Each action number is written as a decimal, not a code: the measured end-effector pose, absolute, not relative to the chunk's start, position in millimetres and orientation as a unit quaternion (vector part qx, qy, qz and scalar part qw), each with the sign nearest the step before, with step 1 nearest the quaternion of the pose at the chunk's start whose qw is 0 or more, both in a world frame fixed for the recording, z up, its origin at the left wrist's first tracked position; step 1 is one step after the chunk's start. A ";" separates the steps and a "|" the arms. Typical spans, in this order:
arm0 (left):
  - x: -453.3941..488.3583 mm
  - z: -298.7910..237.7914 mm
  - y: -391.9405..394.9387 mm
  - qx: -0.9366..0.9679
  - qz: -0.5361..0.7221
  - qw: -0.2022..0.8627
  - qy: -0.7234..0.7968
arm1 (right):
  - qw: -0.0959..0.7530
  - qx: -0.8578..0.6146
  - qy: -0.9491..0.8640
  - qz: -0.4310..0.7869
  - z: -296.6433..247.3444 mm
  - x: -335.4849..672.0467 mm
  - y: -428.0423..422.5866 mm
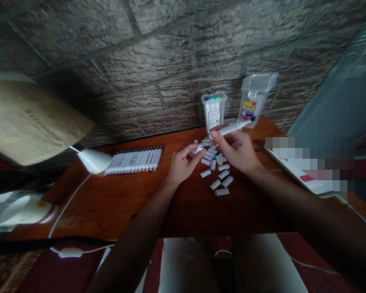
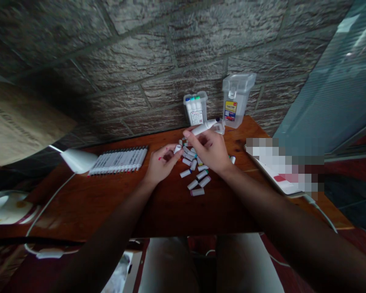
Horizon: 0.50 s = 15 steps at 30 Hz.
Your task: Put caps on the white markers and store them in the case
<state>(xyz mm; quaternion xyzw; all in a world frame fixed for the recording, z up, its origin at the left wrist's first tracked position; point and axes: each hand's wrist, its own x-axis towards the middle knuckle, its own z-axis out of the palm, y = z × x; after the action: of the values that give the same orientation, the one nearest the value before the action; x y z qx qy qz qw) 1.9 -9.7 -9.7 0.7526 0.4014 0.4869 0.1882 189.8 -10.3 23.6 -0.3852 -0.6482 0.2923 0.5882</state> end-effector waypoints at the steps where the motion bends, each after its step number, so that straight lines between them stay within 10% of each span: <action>1: 2.0 -10.5 -9.4 0.754 0.484 0.191 0.401 | 0.585 -0.385 -0.651 0.292 23.3 189.7 -10.5; 15: 2.4 -8.9 -10.5 0.770 0.469 0.163 0.402 | 0.545 -0.417 -0.695 0.215 22.6 189.2 -11.3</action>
<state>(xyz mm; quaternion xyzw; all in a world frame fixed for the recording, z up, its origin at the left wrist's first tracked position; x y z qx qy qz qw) 2.4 -10.5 -8.9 0.7696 0.4017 0.4689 0.1626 189.2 -11.3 22.6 -0.4165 -0.6950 0.2146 0.5453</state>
